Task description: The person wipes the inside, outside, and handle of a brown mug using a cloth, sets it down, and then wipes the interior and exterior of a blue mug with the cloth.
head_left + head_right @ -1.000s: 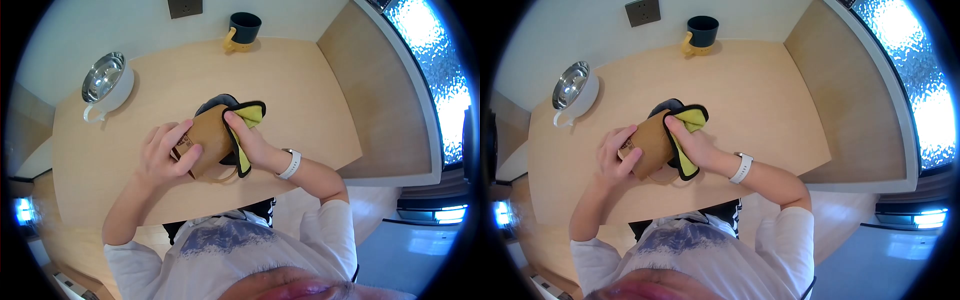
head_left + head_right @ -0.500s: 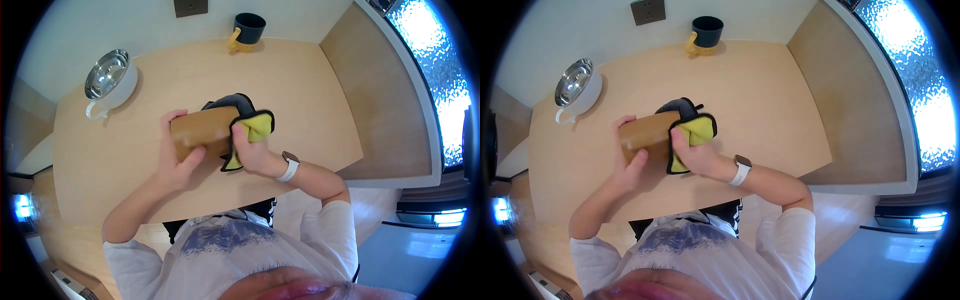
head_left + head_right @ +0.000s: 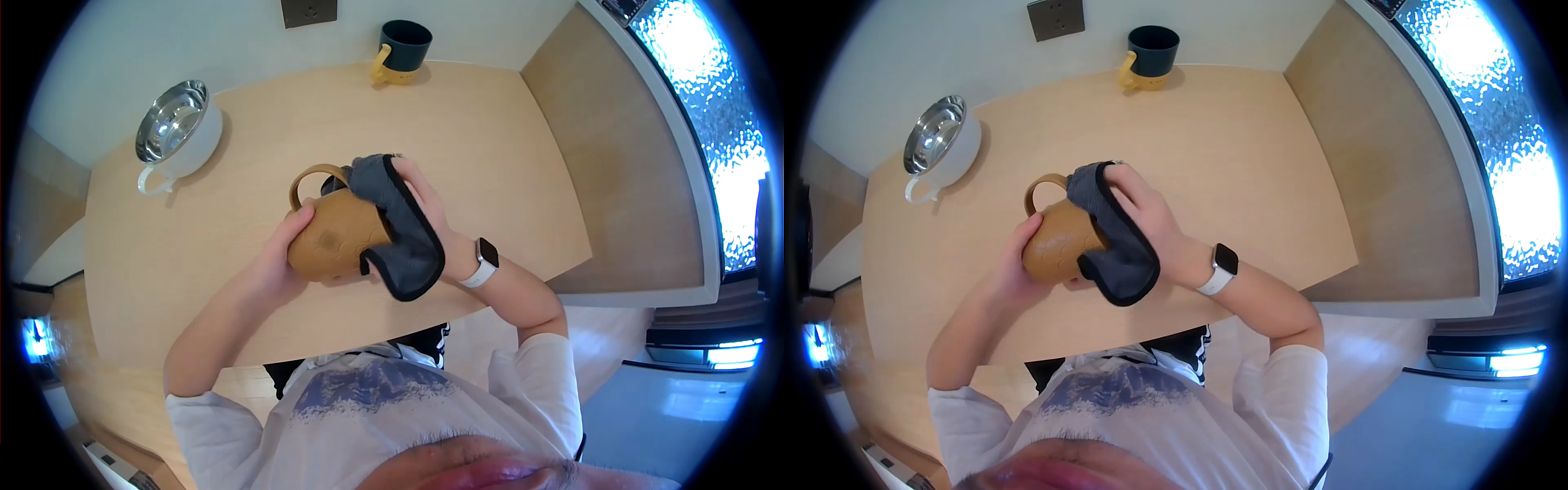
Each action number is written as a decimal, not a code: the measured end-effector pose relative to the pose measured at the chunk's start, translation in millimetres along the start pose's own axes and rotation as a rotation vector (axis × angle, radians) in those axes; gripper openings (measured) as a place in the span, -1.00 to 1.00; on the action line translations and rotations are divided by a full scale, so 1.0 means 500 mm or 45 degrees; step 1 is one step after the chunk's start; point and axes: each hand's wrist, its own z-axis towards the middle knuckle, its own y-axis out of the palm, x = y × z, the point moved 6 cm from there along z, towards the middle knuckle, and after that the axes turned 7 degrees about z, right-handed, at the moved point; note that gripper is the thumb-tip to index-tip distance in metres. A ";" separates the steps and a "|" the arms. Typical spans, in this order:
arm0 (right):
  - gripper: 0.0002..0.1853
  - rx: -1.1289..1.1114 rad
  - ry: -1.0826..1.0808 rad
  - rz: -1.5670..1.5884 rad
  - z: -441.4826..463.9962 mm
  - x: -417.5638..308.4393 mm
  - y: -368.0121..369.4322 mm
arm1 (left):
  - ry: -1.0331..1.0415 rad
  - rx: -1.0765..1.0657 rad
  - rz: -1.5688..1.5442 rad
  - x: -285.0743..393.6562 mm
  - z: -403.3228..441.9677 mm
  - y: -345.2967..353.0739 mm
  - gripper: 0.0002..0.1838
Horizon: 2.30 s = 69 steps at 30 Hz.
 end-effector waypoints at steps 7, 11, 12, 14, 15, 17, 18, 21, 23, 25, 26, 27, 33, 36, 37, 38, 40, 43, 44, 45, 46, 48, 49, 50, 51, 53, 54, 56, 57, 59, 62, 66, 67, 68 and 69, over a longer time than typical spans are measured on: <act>-0.49 -0.207 0.074 0.119 0.020 0.033 -0.004 | 0.625 0.006 0.920 0.119 -0.016 -0.027 -0.38; -0.58 -0.303 0.138 0.381 0.019 0.029 0.013 | 0.695 -0.160 1.143 0.106 -0.026 0.001 -0.26; -0.62 -0.291 0.223 0.495 0.016 0.033 0.017 | 0.598 -0.153 0.966 0.094 -0.023 -0.007 -0.20; -0.71 -0.231 0.353 0.712 0.004 0.039 0.025 | 0.493 -0.150 0.787 0.076 -0.014 -0.013 -0.13; -0.71 -0.235 0.357 0.715 0.005 0.037 0.024 | 0.482 -0.083 0.625 0.072 -0.011 -0.020 -0.11; -0.69 -0.197 0.552 0.711 0.006 0.045 0.022 | 0.467 0.009 0.448 0.062 -0.016 -0.022 -0.08; -0.66 -0.116 0.658 0.855 0.003 0.050 0.024 | 0.597 0.062 0.589 0.070 -0.024 -0.012 -0.16; -0.72 -0.017 0.633 0.592 -0.018 0.051 0.027 | 1.000 0.197 0.992 0.072 -0.043 -0.002 -0.32; -0.80 -0.076 0.405 0.282 -0.024 0.061 0.037 | 1.282 0.257 1.276 0.072 -0.049 0.000 -0.40; -0.83 -0.038 0.109 -0.103 -0.008 0.029 0.043 | 1.927 0.159 1.724 0.067 -0.071 0.034 -0.50; -0.84 -0.022 0.064 -0.175 -0.010 0.021 0.047 | 1.929 0.134 2.124 0.053 -0.071 0.036 -0.54; -0.85 -0.004 0.020 -0.247 -0.013 0.013 0.052 | 1.915 0.134 2.123 0.052 -0.074 0.035 -0.54; -0.66 0.430 0.782 0.694 -0.047 0.076 0.029 | 2.280 0.315 2.251 0.056 -0.093 0.053 -0.52; -0.56 0.374 0.721 0.764 -0.065 0.079 0.027 | 1.811 0.632 1.558 0.116 -0.094 0.010 -0.46; -0.58 0.322 0.638 0.628 -0.058 0.059 0.029 | 1.274 0.398 1.099 0.110 -0.056 -0.017 -0.40; -0.58 0.146 0.261 0.246 -0.027 0.034 0.019 | 0.737 0.174 0.638 0.076 -0.023 -0.032 -0.33; -0.54 0.112 0.090 0.209 -0.005 0.010 0.026 | 0.708 0.207 0.735 0.058 -0.029 -0.020 -0.29; -0.54 0.039 0.082 0.072 0.000 0.021 0.021 | 0.910 0.234 0.995 0.044 -0.025 -0.024 -0.21; -0.57 0.032 0.004 0.027 -0.001 0.017 0.027 | 1.145 0.222 1.169 0.050 -0.034 -0.019 -0.17; -0.57 0.032 0.008 0.031 -0.004 0.019 0.031 | 1.140 0.225 1.168 0.056 -0.028 -0.029 -0.17; -0.60 0.024 0.050 -0.003 -0.005 0.021 0.034 | 1.492 0.266 1.433 0.075 -0.043 -0.018 -0.15; -0.69 0.101 0.156 0.119 -0.005 0.019 0.043 | 1.842 0.307 1.690 0.089 -0.061 -0.009 -0.12; -0.69 0.097 0.165 0.121 -0.009 0.013 0.043 | 1.989 0.295 1.861 0.089 -0.073 0.007 -0.11; -0.69 0.169 0.469 0.322 -0.022 0.038 0.044 | 2.132 0.279 2.033 0.087 -0.083 0.016 -0.09; -0.64 0.179 0.656 0.488 -0.025 0.053 0.049 | 2.123 0.282 2.029 0.094 -0.085 0.009 -0.09; -0.56 0.213 0.853 0.650 -0.028 0.063 0.053 | 2.288 0.265 2.431 0.083 -0.087 0.012 -0.07; -0.53 0.227 0.906 0.697 -0.030 0.064 0.051 | 2.282 0.261 2.431 0.085 -0.086 0.013 -0.07; -0.53 0.271 0.888 0.705 -0.038 0.070 0.046 | 2.173 0.207 2.236 0.097 -0.081 0.009 -0.12; -0.53 0.268 0.891 0.704 -0.048 0.078 0.048 | 2.172 0.210 2.233 0.088 -0.081 0.021 -0.12; -0.56 0.350 0.675 0.610 -0.054 0.078 0.038 | 1.738 0.285 1.500 0.102 -0.070 0.002 -0.15; -0.62 0.178 0.330 0.312 -0.018 0.051 0.011 | 1.022 0.093 0.999 0.079 -0.031 -0.031 -0.14; -0.56 0.099 0.130 0.060 -0.016 0.052 0.004 | 0.933 0.209 1.048 0.076 -0.023 -0.029 -0.12; -0.55 0.127 0.145 0.151 -0.015 0.054 0.005 | 1.051 0.191 1.123 0.076 -0.026 -0.025 -0.13; -0.57 0.097 0.138 0.086 -0.015 0.053 0.009 | 1.167 0.171 1.199 0.075 -0.032 -0.022 -0.15; -0.58 0.067 0.130 0.020 -0.015 0.052 0.012 | 1.162 0.172 1.201 0.075 -0.028 -0.024 -0.15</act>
